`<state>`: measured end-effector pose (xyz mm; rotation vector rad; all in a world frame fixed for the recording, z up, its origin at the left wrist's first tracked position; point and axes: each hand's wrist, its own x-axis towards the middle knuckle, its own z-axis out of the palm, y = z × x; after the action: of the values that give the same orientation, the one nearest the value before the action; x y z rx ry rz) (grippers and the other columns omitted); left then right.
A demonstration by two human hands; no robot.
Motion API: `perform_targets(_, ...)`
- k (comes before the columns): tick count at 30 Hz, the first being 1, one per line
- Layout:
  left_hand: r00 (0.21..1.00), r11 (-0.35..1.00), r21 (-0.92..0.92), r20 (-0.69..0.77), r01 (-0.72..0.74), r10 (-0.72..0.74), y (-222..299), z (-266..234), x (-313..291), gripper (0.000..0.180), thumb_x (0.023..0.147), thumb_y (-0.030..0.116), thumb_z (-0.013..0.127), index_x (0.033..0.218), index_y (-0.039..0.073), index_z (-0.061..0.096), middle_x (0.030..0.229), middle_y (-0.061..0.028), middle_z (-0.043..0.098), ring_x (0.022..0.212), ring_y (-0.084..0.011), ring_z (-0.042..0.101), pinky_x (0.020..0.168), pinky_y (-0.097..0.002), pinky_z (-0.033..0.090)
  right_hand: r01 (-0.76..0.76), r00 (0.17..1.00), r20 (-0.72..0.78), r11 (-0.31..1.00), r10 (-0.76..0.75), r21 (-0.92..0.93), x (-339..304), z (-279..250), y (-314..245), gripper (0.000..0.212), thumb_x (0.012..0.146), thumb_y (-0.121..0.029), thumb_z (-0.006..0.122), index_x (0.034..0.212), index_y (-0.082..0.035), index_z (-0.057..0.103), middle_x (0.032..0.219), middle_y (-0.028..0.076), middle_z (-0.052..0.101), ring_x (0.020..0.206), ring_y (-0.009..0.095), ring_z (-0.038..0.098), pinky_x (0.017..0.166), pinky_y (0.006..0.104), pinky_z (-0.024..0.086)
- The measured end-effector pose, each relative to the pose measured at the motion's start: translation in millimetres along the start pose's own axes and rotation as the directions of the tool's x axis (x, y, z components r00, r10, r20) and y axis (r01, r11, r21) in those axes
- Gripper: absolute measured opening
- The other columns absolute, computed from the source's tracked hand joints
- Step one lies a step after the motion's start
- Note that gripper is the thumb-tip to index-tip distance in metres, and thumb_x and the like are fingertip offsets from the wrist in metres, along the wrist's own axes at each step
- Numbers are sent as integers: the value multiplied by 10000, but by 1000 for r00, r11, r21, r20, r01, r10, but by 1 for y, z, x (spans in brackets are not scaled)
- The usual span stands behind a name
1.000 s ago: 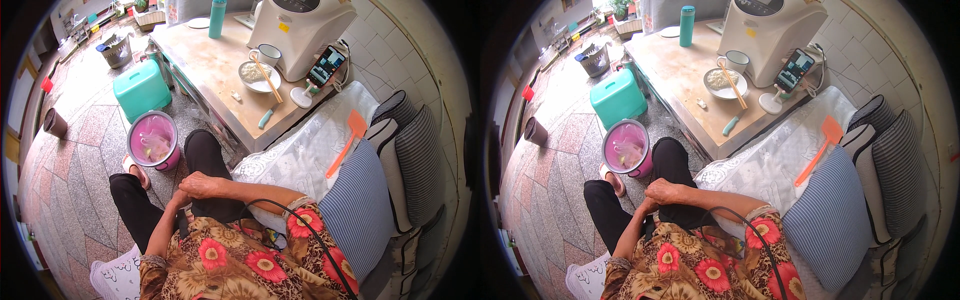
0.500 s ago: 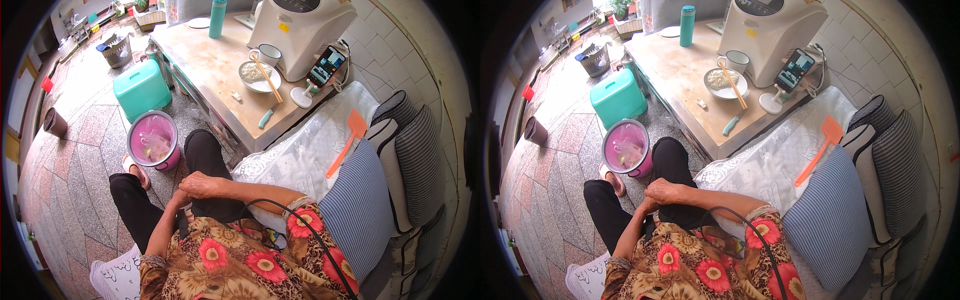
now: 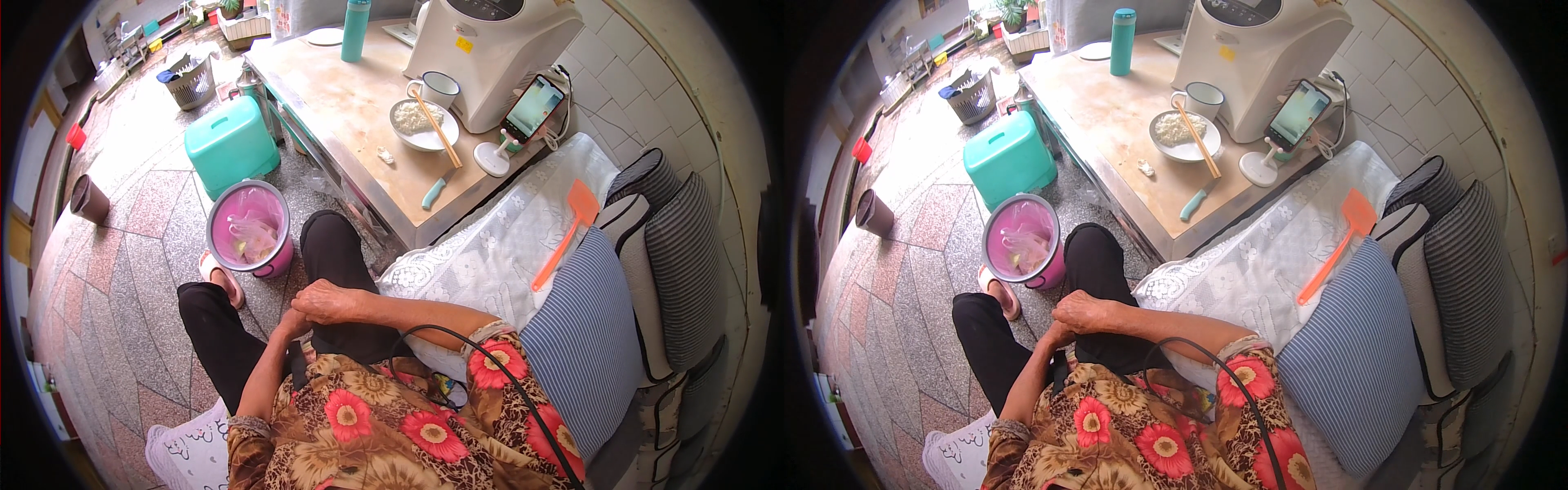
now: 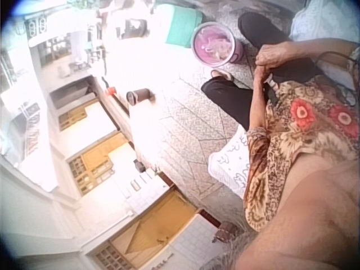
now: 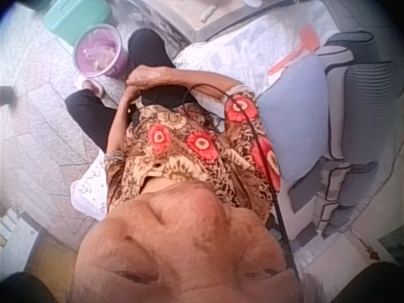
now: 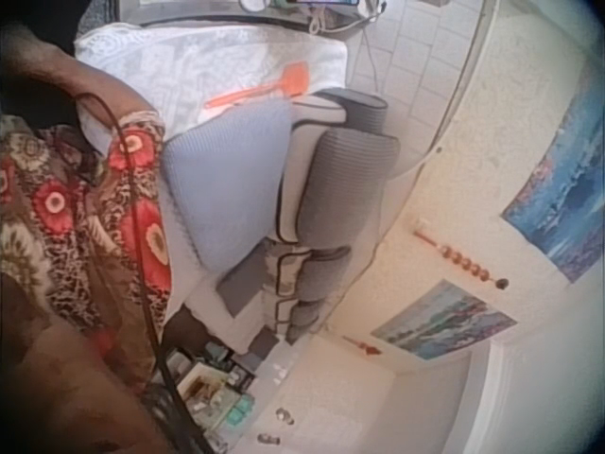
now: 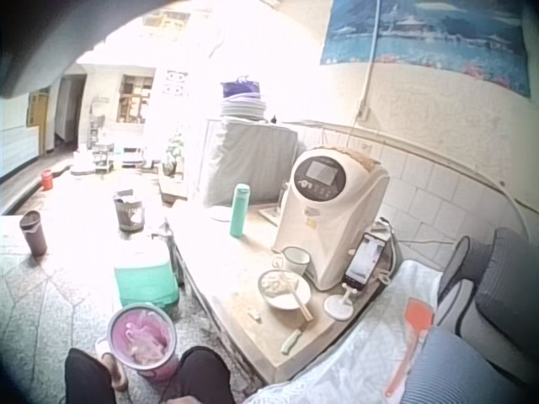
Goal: The person holds a small round fruit in both hands and turns it over several times.
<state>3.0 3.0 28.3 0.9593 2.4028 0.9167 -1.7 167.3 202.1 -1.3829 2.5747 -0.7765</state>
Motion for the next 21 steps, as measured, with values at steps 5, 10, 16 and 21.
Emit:
perform_targets(5, 999, 1000, -7, -27, -28, 28, -3, 3, 0, 349, 704, 94, 518, 1052, 66, 531, 1048, -180, 548, 998, -311, 510, 809, -383, 418, 7, 1000, -10, 1000, -7, -1, 0, -1, -1, 113, 632, -90, 544, 672, 5, 497, 669, 165, 553, 675, 327, 565, 564, 402, 436)
perform_targets(10, 1000, 999, -36, -19, -8, 7, -5, 3, -1, 335, 698, 110, 535, 1029, 59, 541, 1031, -181, 556, 984, -315, 518, 801, -382, 419, -3, 1000, 6, 1000, 3, 4, 0, -5, -4, 117, 635, -89, 544, 685, 7, 499, 679, 167, 556, 680, 327, 568, 571, 401, 438)
perform_targets(16, 999, 997, -73, -26, 20, -21, 4, -2, -1, 330, 694, 107, 540, 1019, 53, 541, 1018, -182, 560, 980, -318, 519, 799, -385, 419, 4, 998, -58, 1000, -4, 5, 0, 0, -1, 136, 609, -117, 555, 662, 8, 558, 639, 177, 567, 657, 336, 580, 543, 412, 447)
perform_targets(21, 999, 999, -39, -48, -10, 8, -6, 5, -1, 335, 689, 83, 532, 1023, 55, 540, 1017, -185, 559, 979, -322, 519, 801, -387, 420, 4, 999, -42, 1000, -4, -4, 1, 1, -1, 136, 599, -110, 564, 666, 8, 564, 640, 177, 570, 658, 334, 583, 543, 409, 451)
